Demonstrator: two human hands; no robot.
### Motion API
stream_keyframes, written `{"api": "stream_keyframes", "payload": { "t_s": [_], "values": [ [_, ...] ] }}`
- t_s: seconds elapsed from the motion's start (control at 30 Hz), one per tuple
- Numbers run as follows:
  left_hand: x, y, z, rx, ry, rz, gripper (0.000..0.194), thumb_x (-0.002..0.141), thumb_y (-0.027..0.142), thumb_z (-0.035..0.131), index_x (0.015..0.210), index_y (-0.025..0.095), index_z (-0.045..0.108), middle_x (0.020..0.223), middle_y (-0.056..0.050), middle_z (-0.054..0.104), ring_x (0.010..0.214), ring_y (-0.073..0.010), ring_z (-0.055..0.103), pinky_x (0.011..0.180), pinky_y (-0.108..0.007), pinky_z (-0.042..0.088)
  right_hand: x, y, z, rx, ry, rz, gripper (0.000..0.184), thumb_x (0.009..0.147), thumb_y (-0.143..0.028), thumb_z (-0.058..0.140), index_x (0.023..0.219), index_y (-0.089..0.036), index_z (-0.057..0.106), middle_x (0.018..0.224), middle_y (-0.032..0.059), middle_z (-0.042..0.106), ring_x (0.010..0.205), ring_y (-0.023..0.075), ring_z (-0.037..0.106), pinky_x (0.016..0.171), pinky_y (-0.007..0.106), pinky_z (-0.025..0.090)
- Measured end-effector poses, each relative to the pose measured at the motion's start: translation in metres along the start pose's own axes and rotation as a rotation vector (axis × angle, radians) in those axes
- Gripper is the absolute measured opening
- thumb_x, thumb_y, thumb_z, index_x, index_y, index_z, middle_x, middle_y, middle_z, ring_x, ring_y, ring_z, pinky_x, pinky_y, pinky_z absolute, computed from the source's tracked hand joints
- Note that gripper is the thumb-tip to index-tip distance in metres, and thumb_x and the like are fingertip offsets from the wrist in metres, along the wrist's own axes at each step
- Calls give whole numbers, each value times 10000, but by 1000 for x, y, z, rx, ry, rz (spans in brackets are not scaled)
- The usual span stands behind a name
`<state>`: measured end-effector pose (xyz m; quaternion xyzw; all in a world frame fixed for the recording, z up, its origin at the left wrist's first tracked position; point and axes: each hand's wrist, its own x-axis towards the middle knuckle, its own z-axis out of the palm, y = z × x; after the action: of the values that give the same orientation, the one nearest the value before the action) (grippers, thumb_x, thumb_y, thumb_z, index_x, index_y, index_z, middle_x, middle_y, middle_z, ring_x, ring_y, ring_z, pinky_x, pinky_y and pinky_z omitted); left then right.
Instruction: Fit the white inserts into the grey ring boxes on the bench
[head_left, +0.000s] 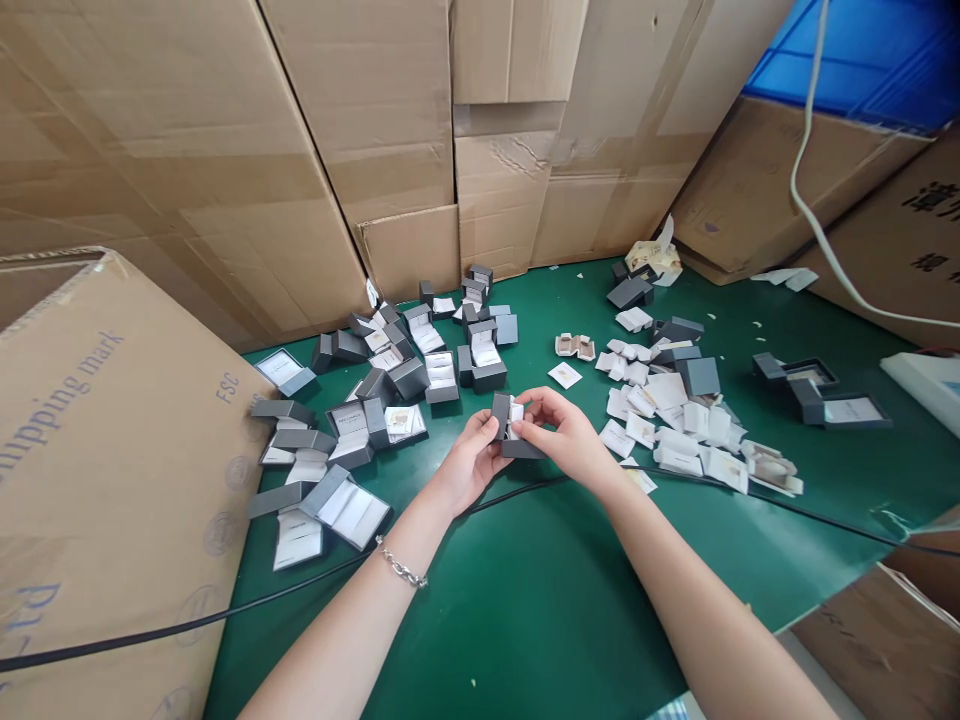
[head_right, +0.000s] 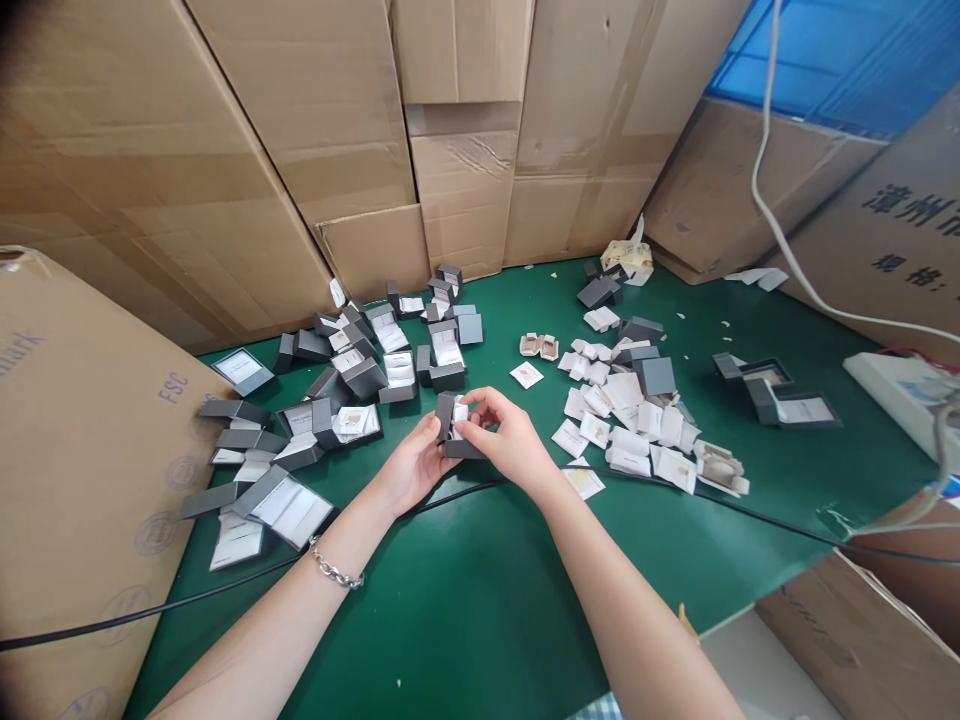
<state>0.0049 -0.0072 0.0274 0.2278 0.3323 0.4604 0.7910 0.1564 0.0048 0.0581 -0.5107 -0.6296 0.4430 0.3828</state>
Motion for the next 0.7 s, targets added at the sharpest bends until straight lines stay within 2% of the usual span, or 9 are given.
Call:
{"api": "stream_keyframes", "payload": {
  "t_s": [0.13,0.33,0.53,0.7],
  "values": [
    [0,-4,0,79,-10,60,342,740,377,664,1005,217,519,991,-23,631,877,-134,600,791,-269,453,1,2,0,-10,46,5,208,715,-310,586,900,-215,584,695,-22,524,662,119,495,633,260,436],
    [0,-8,-2,322,3,267,405,754,375,646,1097,223,494,1177,-65,575,1103,-227,529,905,-361,427,1,5,0,108,40,43,233,695,-313,626,900,-207,595,717,-15,551,654,117,539,646,275,480],
    [-2,-4,1,452,-11,394,403,764,328,637,1112,200,478,1156,-75,593,1090,-224,545,950,-355,410,0,-1,3,279,72,163,304,613,-352,717,818,-189,563,741,-6,605,630,131,608,663,302,515],
    [-5,-3,4,426,15,393,420,730,284,671,1105,207,500,1147,-69,598,1085,-232,546,934,-334,420,0,0,1,304,91,172,294,579,-356,746,742,-183,574,765,13,646,637,145,617,668,315,518]
  ]
}}
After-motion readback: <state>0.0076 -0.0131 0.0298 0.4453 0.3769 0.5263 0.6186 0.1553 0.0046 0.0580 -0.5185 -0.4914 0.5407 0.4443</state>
